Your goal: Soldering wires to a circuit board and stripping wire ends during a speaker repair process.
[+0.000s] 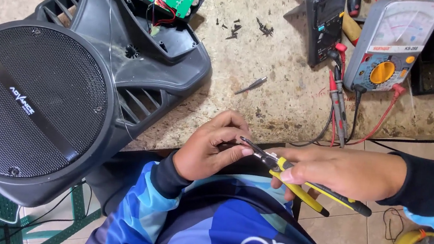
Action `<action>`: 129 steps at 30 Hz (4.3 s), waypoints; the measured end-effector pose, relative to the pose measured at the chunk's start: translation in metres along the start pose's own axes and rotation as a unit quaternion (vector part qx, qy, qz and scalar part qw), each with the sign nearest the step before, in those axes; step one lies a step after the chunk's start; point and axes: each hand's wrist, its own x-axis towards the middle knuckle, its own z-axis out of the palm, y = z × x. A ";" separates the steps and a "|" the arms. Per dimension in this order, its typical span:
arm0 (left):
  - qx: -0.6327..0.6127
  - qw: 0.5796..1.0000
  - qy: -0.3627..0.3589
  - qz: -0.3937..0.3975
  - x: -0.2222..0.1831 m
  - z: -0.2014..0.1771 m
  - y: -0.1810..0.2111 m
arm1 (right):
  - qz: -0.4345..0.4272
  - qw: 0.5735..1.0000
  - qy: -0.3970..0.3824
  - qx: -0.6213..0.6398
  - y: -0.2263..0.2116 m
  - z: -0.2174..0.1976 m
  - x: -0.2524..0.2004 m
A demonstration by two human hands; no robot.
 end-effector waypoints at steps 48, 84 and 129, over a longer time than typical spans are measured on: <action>-0.003 1.000 0.017 -0.005 -0.003 0.000 -0.010 | -0.069 0.997 0.045 0.004 0.007 0.007 0.002; -0.209 0.938 0.200 -0.189 -0.032 0.008 -0.004 | -0.210 0.661 0.627 -0.354 0.038 0.023 0.072; -0.027 0.958 0.284 -0.005 -0.017 0.008 0.011 | -0.423 0.789 0.435 0.101 -0.002 0.060 0.087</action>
